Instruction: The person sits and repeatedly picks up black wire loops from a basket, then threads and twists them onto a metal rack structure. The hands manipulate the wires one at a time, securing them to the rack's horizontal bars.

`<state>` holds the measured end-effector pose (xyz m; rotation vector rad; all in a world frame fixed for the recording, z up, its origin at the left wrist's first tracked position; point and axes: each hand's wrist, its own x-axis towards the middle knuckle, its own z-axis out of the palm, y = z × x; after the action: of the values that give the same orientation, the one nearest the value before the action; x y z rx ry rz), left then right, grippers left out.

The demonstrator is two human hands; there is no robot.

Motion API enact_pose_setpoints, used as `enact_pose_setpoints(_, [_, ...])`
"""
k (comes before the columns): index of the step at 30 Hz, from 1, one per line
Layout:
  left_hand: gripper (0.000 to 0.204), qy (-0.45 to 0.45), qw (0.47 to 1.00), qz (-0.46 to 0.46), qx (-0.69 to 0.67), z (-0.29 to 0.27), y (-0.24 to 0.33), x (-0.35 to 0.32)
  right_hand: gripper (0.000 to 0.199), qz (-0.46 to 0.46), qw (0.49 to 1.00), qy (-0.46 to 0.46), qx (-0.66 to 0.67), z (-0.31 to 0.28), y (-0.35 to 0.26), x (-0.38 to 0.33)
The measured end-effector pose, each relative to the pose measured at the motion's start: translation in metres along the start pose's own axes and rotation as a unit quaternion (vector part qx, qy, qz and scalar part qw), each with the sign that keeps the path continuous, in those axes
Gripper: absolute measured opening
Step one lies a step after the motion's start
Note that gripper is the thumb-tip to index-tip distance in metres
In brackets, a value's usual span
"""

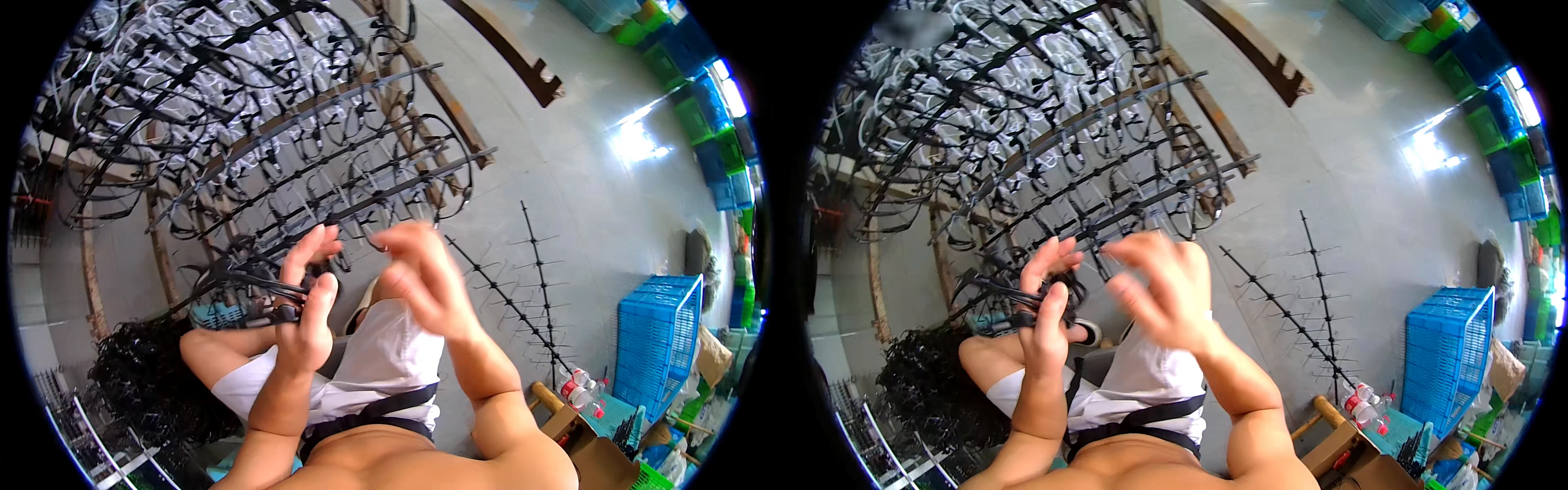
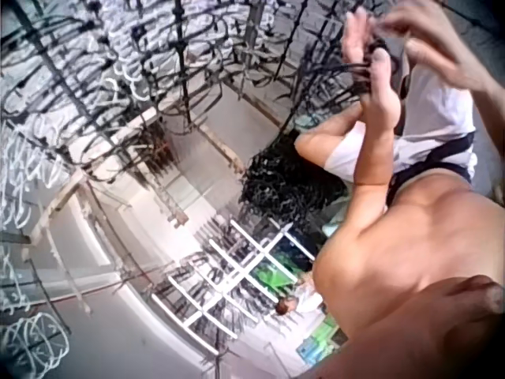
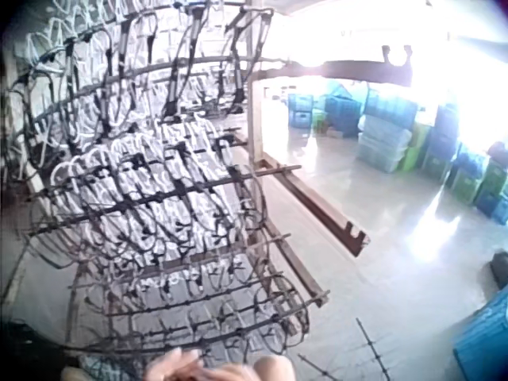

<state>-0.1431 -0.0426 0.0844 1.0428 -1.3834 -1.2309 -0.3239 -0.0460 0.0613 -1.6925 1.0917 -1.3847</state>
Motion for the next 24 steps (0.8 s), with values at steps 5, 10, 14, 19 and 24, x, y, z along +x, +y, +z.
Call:
enact_pose_setpoints(5, [0.064, -0.116, 0.973, -0.044, -0.197, -0.019, 0.01, -0.008, 0.03, 0.166, 0.897, -0.1, 0.398, 0.056, -0.007, -0.018])
enact_pose_setpoints(10, [0.049, -0.105, 0.968, -0.08, -0.213, -0.027, 0.011, -0.018, 0.017, 0.175, 0.91, -0.076, 0.368, 0.055, -0.018, -0.021])
enact_pose_setpoints(14, [0.04, -0.102, 0.947, -0.14, -0.272, -0.034, 0.001, -0.027, 0.016, 0.277, 0.885, -0.039, 0.374, 0.049, -0.028, -0.023])
enact_pose_setpoints(19, [0.017, -0.014, 0.982, -0.093, -0.165, -0.032, 0.002, -0.04, 0.017, 0.178, 0.961, 0.037, 0.209, 0.05, -0.031, -0.032])
enact_pose_setpoints(24, [0.016, -0.015, 0.988, 0.152, 0.032, -0.022, 0.002, -0.045, 0.033, 0.44, 0.818, -0.076, 0.363, 0.04, -0.038, -0.047])
